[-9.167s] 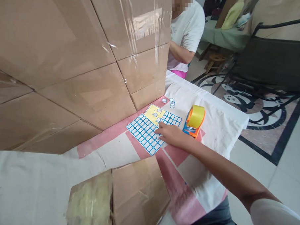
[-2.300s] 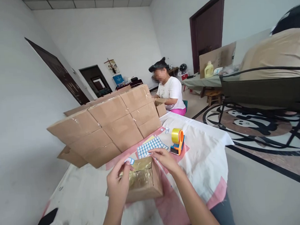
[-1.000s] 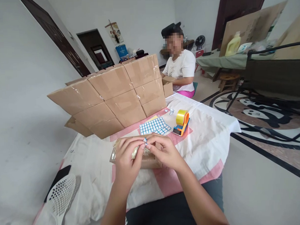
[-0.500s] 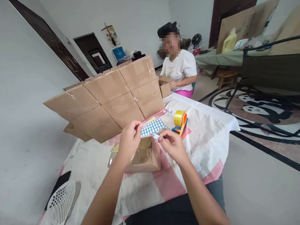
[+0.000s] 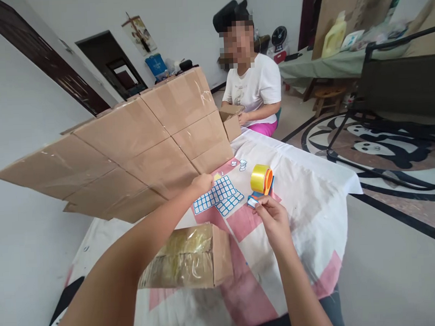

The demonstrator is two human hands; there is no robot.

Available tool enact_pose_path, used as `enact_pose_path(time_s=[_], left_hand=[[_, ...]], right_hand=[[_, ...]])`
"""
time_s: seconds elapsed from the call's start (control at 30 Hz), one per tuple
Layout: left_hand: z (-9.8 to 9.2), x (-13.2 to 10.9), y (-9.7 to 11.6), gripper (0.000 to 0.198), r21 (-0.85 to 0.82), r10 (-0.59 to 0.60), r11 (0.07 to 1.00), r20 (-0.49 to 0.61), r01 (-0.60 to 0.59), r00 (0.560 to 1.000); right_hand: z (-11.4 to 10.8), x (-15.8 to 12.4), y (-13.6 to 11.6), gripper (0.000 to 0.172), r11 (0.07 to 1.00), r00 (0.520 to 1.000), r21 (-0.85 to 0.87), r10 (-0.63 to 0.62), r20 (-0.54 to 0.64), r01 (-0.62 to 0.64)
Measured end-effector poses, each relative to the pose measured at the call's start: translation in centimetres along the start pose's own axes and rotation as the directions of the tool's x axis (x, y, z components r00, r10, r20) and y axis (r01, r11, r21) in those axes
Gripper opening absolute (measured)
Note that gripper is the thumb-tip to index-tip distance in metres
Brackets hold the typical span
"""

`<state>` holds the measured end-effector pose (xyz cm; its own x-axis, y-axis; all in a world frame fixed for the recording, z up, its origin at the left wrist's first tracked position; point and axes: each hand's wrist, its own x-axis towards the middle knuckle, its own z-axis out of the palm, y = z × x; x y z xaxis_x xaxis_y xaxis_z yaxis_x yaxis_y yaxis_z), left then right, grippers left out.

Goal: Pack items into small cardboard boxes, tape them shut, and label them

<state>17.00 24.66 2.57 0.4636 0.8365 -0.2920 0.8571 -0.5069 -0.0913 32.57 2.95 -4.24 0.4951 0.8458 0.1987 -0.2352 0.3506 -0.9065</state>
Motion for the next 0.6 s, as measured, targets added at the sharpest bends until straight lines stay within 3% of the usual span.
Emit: enact_pose_path(time_s=[0.13,0.33,0.6], left_hand=[[1.3,-0.4,-1.2,0.031,-0.037,0.101,0.994,-0.029,-0.102,0.994],[3.4,-1.3,-2.4,0.024,-0.046,0.163,0.985,-0.061,-0.166,0.985],[5.0,-1.5,-2.4,0.026,-0.049,0.253,0.967,0.034,-0.251,0.967]], right_hand=[[-0.3,0.6,0.8,0.019,0.999,0.999,0.007,0.033,-0.006,-0.033],[0.4,1.2,1.4,0.016,0.998,0.998,0.006,0.060,0.037,-0.060],[0.8,0.9,1.8,0.018,0.995,0.990,-0.030,0.102,0.102,-0.099]])
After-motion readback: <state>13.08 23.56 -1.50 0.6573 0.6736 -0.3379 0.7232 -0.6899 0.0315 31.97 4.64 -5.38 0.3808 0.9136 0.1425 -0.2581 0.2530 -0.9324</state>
